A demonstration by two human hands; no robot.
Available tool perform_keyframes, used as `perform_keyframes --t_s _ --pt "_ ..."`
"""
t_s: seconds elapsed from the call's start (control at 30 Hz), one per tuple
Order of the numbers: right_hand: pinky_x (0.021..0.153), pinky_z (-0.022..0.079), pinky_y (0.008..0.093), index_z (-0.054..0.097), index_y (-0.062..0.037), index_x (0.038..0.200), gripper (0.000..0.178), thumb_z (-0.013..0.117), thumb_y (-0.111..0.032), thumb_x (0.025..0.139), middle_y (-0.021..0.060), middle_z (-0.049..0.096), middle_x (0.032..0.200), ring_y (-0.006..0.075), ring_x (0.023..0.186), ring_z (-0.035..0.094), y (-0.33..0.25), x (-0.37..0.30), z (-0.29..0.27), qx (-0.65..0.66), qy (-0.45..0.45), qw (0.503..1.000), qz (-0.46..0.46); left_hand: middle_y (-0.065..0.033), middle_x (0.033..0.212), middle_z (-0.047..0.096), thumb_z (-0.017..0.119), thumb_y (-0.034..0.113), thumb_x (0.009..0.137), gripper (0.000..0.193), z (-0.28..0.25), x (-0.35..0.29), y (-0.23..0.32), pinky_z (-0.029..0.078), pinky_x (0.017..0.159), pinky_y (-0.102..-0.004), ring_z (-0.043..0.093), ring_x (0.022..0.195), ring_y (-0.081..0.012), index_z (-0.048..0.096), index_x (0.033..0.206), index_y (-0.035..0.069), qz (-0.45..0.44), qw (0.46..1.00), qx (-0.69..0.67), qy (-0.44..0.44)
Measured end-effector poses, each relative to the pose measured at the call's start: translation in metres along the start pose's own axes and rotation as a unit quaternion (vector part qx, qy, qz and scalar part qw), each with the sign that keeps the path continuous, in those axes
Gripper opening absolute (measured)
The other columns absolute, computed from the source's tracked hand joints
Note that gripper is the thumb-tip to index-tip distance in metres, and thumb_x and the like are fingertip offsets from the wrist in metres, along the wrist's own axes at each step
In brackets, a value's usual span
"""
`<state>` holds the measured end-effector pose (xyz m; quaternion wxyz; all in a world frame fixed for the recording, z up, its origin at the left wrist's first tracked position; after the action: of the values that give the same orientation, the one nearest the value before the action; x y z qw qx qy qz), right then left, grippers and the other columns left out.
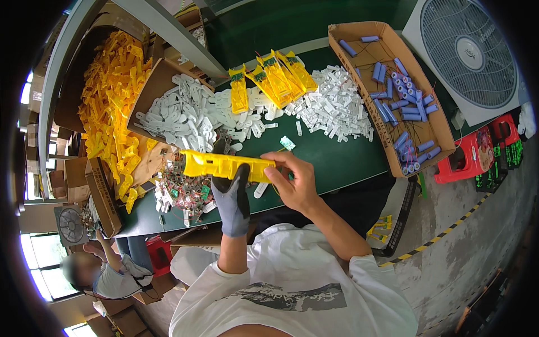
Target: The person assembles flashlight components by hand, inserting circuit boards, battery cells, white plastic parts, and internal wiring into yellow plastic housings.
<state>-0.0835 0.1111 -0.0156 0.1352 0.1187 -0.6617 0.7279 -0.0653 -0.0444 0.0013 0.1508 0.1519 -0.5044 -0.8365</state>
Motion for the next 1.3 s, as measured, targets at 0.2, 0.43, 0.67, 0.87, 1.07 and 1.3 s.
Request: perform_keyframes --t_s 0.2,0.43,0.67,0.87,1.07,1.3 --pt "0.074 0.049 0.0241 0.061 -0.0020 0.113 0.032 0.070 -0.007 0.083 0.0051 0.061 0.059 0.0107 0.074 0.064 -0.014 0.008 -0.012 -0.185 -0.115 0.976 0.021 -0.0117 0.119 0.053 0.070 -0.006 0.078 0.055 -0.040 0.031 0.003 0.047 0.090 -0.0294 0.056 0.103 -0.0170 0.040 0.125 -0.002 0.051 0.992 0.111 0.032" --pt "0.082 0.050 0.0278 0.062 0.0001 0.108 0.038 0.078 -0.003 0.073 0.0059 0.061 0.096 0.0124 0.086 0.062 -0.011 0.000 -0.025 0.125 -0.108 0.983 0.075 -0.0121 0.116 0.058 0.066 -0.015 0.076 0.054 -0.012 0.053 0.053 0.050 0.084 -0.0277 0.060 0.097 -0.0154 0.046 0.124 -0.003 0.114 0.983 0.144 -0.026" --pt "0.083 0.052 0.0271 0.064 0.0019 0.100 0.035 0.079 0.003 0.069 0.0064 0.061 0.094 0.0129 0.087 0.062 -0.015 0.003 -0.029 0.272 -0.129 0.944 0.135 -0.0098 0.128 0.050 0.062 -0.020 0.076 0.084 0.010 0.039 0.070 0.050 0.086 -0.0282 0.057 0.098 -0.0134 0.026 0.148 0.006 0.184 0.967 0.166 -0.062" --pt "0.082 0.052 0.0263 0.061 0.0013 0.103 0.038 0.079 0.003 0.069 0.0090 0.066 0.096 0.0153 0.086 0.065 -0.012 0.013 -0.034 0.363 -0.144 0.914 0.112 -0.0102 0.110 0.059 0.061 -0.009 0.080 0.063 -0.011 0.046 0.046 0.050 0.084 -0.0305 0.060 0.096 -0.0176 0.038 0.138 0.002 0.119 0.971 0.201 -0.046" --pt "0.074 0.050 0.0269 0.055 -0.0012 0.116 0.034 0.069 -0.013 0.087 0.0123 0.065 0.104 0.0147 0.081 0.062 0.030 0.010 -0.026 0.562 0.009 0.812 0.158 -0.0109 0.114 0.057 0.057 -0.013 0.081 0.062 0.004 0.036 0.012 0.051 0.083 -0.0311 0.062 0.093 -0.0188 0.034 0.136 0.003 -0.009 0.989 0.108 -0.099" --pt "0.074 0.049 0.0233 0.053 -0.0039 0.119 0.024 0.054 -0.015 0.097 0.0129 0.063 0.106 0.0104 0.083 0.060 0.036 0.002 -0.004 0.625 0.025 0.745 0.229 -0.0107 0.111 0.055 0.066 -0.011 0.076 0.084 0.027 0.018 -0.010 0.050 0.075 -0.0262 0.057 0.087 -0.0131 0.021 0.144 0.007 -0.004 0.947 0.270 -0.173"
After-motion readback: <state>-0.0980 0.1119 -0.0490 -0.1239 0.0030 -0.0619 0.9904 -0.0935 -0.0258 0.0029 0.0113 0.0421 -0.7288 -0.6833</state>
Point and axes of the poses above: each hand's wrist, its own x-axis towards the middle knuckle, its own z-axis out of the palm, y = z × x, the point moved 9 cm from there along x, towards the middle knuckle
